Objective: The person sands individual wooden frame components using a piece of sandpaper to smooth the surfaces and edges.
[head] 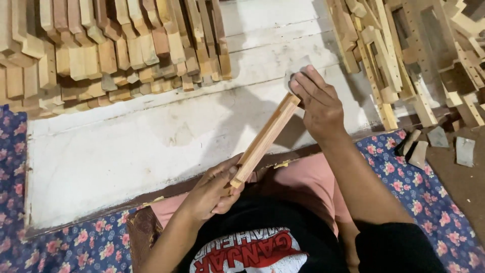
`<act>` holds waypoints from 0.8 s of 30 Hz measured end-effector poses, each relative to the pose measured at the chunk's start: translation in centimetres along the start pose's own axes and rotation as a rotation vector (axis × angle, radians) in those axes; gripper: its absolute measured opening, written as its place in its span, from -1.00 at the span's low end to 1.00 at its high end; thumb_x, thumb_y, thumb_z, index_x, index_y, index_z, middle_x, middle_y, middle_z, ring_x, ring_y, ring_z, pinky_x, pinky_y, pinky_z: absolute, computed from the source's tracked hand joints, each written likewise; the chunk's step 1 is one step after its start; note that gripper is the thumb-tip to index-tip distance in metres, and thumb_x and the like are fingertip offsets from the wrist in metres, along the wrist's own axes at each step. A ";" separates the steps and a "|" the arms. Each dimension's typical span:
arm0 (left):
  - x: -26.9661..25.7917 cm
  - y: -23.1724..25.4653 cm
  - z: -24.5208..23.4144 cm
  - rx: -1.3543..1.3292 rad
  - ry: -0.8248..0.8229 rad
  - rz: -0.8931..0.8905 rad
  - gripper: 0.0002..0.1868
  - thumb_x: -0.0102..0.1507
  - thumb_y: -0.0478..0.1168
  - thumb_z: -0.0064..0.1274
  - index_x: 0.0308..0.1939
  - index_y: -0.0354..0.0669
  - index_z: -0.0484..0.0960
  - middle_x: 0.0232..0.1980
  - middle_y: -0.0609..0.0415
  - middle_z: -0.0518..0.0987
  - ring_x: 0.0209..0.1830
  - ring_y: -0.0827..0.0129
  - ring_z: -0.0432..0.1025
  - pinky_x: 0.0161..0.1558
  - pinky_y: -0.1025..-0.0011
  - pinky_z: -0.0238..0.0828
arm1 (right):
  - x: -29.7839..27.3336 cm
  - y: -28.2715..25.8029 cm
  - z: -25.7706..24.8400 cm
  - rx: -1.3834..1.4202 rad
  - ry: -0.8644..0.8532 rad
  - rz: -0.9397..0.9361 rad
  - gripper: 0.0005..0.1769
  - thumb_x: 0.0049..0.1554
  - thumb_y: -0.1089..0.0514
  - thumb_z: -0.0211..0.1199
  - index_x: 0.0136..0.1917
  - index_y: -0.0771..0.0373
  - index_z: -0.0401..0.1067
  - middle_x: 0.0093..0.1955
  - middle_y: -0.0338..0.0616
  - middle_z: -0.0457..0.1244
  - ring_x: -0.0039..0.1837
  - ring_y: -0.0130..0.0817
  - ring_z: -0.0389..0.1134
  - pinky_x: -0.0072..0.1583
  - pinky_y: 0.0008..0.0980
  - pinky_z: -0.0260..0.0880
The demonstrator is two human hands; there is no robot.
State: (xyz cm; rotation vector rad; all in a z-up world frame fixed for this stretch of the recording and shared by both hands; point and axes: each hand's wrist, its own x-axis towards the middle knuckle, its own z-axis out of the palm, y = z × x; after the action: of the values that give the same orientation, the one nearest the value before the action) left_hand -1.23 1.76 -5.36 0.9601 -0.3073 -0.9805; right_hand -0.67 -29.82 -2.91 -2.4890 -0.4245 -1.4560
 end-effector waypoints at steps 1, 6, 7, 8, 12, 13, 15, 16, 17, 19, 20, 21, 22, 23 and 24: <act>0.4 -0.5 -0.6 0.004 -0.005 0.001 -0.43 0.45 -0.10 -0.23 0.50 -0.29 0.24 -0.52 -0.08 0.36 -0.79 0.51 0.13 -0.95 0.68 0.05 | -0.3 1.5 0.4 -0.005 0.004 -0.001 -0.65 0.39 0.24 -0.01 0.24 0.31 0.58 0.30 0.04 0.39 0.41 0.01 0.32 0.40 -0.25 0.30; 0.3 0.3 0.4 -0.007 -0.024 0.005 -0.41 0.46 -0.08 -0.26 0.53 -0.29 0.17 -0.52 -0.11 0.34 -0.79 0.49 0.14 -0.94 0.67 0.08 | -0.5 0.9 1.3 0.050 0.084 -0.024 -0.74 0.32 0.34 0.11 0.11 0.34 0.63 0.22 0.08 0.41 0.30 0.07 0.39 0.39 -0.16 0.38; 0.5 0.9 0.5 0.004 -0.033 0.020 -0.41 0.46 -0.08 -0.26 0.53 -0.29 0.17 -0.52 -0.11 0.34 -0.79 0.49 0.14 -0.94 0.67 0.08 | -0.4 1.7 1.3 0.044 0.098 -0.038 -0.74 0.32 0.34 0.11 0.11 0.34 0.63 0.22 0.08 0.41 0.30 0.07 0.39 0.39 -0.16 0.38; 0.1 1.1 0.7 -0.027 -0.009 -0.034 -0.45 0.44 -0.08 -0.21 0.44 -0.33 0.31 -0.51 -0.02 0.39 -0.78 0.56 0.09 -0.90 0.65 -0.07 | -1.1 1.8 1.0 -0.008 -0.016 0.055 -0.74 0.32 0.36 0.13 0.14 0.21 0.60 0.26 -0.06 0.40 0.39 -0.03 0.35 0.32 -0.20 0.38; 0.3 1.1 0.7 0.031 0.070 -0.136 -0.42 0.42 -0.10 -0.20 0.50 -0.27 0.31 -0.52 0.11 0.42 -0.79 0.62 0.07 -0.87 0.61 -0.20 | -0.1 0.8 -0.1 -0.004 -0.075 0.151 -0.65 0.25 0.49 0.14 0.22 0.31 0.57 0.36 -0.02 0.33 0.51 -0.02 0.22 0.46 -0.17 0.29; -0.1 1.1 0.7 0.034 0.067 -0.127 -0.42 0.42 -0.10 -0.20 0.50 -0.27 0.31 -0.52 0.11 0.42 -0.79 0.62 0.07 -0.87 0.61 -0.20 | -0.1 0.2 -0.2 -0.006 -0.068 0.143 -0.65 0.25 0.49 0.14 0.22 0.31 0.57 0.36 -0.02 0.33 0.51 -0.02 0.22 0.46 -0.17 0.29; -0.7 1.3 0.7 0.027 0.103 -0.120 -0.37 0.35 -0.05 -0.06 0.46 -0.28 0.41 -0.54 0.11 0.49 -0.82 0.63 0.06 -0.88 0.61 -0.15 | -0.1 -0.5 -0.5 0.068 -0.160 0.119 -0.75 0.26 0.39 0.15 0.09 0.26 0.62 0.28 -0.18 0.39 0.51 -0.19 0.24 0.23 -0.30 0.25; -0.8 1.7 1.3 0.020 0.108 -0.129 -0.37 0.35 -0.05 -0.06 0.46 -0.28 0.41 -0.54 0.11 0.49 -0.82 0.63 0.06 -0.88 0.61 -0.15 | 1.8 0.5 -0.6 0.072 -0.169 0.126 -0.75 0.26 0.39 0.15 0.09 0.26 0.62 0.28 -0.18 0.39 0.51 -0.19 0.24 0.23 -0.30 0.25; -0.9 2.0 1.9 0.242 0.185 -0.171 -0.39 0.35 -0.11 -0.04 0.48 -0.19 0.42 -0.53 0.12 0.49 -0.78 0.61 0.06 -0.78 0.59 -0.12 | 3.7 1.5 -0.7 0.569 0.085 0.933 -0.66 0.20 0.38 0.16 0.25 0.34 0.42 0.32 -0.08 0.36 0.30 -0.29 0.36 0.23 -0.40 0.41; -1.6 2.6 2.7 0.467 0.266 -0.207 -0.40 0.34 -0.17 -0.03 0.50 -0.09 0.42 -0.53 0.12 0.49 -0.73 0.60 0.07 -0.67 0.57 -0.08 | 4.7 1.9 -1.8 1.061 0.372 1.731 -0.44 0.14 0.38 0.16 0.42 0.41 0.22 0.36 0.01 0.33 0.10 -0.39 0.48 0.23 -0.50 0.56; -1.6 3.1 3.1 0.582 0.319 -0.130 -0.47 0.30 -0.12 0.02 0.35 -0.16 0.55 -0.43 0.07 0.61 -0.59 0.52 0.31 -0.55 0.54 0.26 | 4.0 1.7 -3.2 0.662 0.170 1.067 -0.43 0.05 0.47 0.06 0.36 0.51 0.31 0.38 0.14 0.29 0.31 -0.14 0.33 0.38 -0.30 0.35; -1.6 3.6 3.5 0.695 0.374 -0.051 -0.51 0.25 -0.08 0.07 0.21 -0.22 0.67 -0.33 0.02 0.72 -0.45 0.44 0.55 -0.43 0.51 0.61 | 3.3 1.6 -4.6 0.249 -0.009 0.405 -0.37 -0.04 0.57 -0.05 0.31 0.61 0.39 0.40 0.28 0.25 0.52 0.11 0.19 0.53 -0.10 0.14; -1.4 4.3 3.8 0.691 0.375 -0.046 -0.51 0.25 -0.08 0.07 0.21 -0.22 0.67 -0.33 0.02 0.72 -0.45 0.44 0.55 -0.43 0.51 0.61 | 3.6 1.0 -4.5 0.250 -0.010 0.399 -0.37 -0.04 0.57 -0.05 0.31 0.61 0.39 0.40 0.28 0.25 0.52 0.11 0.19 0.53 -0.10 0.14; -1.3 4.9 4.1 0.783 0.427 -0.067 -0.59 0.26 -0.07 0.09 0.10 -0.21 0.72 -0.42 0.04 0.64 -0.51 0.44 0.43 -0.48 0.49 0.43 | 3.7 0.4 -4.3 0.248 0.061 0.381 -0.39 -0.01 0.57 -0.09 0.32 0.63 0.37 0.41 0.27 0.24 0.50 0.06 0.22 0.53 -0.14 0.18; -1.6 5.2 4.5 0.875 0.478 -0.105 -0.65 0.27 -0.05 0.12 -0.02 -0.21 0.76 -0.51 0.07 0.55 -0.58 0.44 0.32 -0.53 0.47 0.25 | 3.3 -0.7 -4.3 0.247 0.127 0.378 -0.41 0.03 0.57 -0.13 0.33 0.65 0.35 0.42 0.27 0.22 0.48 0.01 0.25 0.53 -0.18 0.21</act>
State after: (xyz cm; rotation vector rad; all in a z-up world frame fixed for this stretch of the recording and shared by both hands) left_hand -1.95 1.72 1.66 1.9828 -0.2818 -0.6631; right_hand -2.87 -30.18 2.11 -2.1262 -0.0936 -1.3100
